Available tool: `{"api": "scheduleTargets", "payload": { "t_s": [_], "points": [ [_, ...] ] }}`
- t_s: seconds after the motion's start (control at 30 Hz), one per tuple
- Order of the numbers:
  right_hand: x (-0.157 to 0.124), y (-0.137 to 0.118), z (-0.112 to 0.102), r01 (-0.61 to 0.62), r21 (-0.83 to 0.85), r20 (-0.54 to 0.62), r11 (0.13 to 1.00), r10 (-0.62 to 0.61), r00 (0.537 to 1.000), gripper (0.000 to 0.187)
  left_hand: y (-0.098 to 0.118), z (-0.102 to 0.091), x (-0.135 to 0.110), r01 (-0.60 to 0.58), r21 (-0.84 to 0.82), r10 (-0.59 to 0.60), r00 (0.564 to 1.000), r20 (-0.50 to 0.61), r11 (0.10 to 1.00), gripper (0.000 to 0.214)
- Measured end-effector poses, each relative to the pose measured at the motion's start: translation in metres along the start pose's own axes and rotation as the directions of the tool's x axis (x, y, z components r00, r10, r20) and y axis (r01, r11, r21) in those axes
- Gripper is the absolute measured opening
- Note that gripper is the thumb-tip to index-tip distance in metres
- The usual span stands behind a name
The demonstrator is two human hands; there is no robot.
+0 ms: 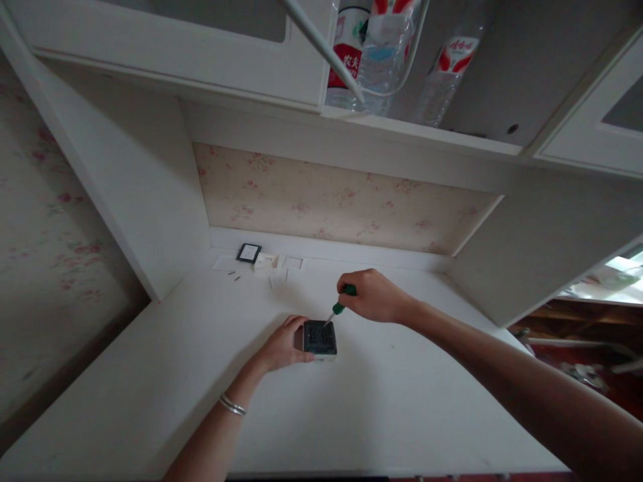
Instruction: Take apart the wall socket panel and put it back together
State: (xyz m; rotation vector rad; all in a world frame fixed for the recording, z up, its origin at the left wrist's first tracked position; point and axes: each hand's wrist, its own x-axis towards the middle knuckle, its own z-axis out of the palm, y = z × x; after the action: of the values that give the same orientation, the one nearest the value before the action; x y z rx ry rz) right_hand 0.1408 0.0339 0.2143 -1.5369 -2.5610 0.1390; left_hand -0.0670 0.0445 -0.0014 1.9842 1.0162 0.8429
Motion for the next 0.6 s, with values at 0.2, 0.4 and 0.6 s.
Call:
{"api": "scheduleTargets", "payload": {
  "t_s": [0.2,0.4,0.6],
  "points": [
    [-0.020,0.017,0.006,-0.083,-0.008,0.048,0.997,0.083,0.995,0.017,0.001,-0.001,0.000,0.004,0.007,-0.004,1.000,0.010,1.000,0.075],
    [-0.022,0.021,0.012,-0.082,-0.014,0.059,0.997,0.083,0.995,0.019,0.004,0.000,0.001,0.015,0.020,-0.015,1.000,0.011,1.000,0.074],
    [-0.018,0.023,0.018,-0.083,-0.012,0.073,0.996,0.083,0.994,0.020,0.007,-0.001,0.002,0.014,0.013,-0.014,1.000,0.018,1.000,0.074]
  ]
}}
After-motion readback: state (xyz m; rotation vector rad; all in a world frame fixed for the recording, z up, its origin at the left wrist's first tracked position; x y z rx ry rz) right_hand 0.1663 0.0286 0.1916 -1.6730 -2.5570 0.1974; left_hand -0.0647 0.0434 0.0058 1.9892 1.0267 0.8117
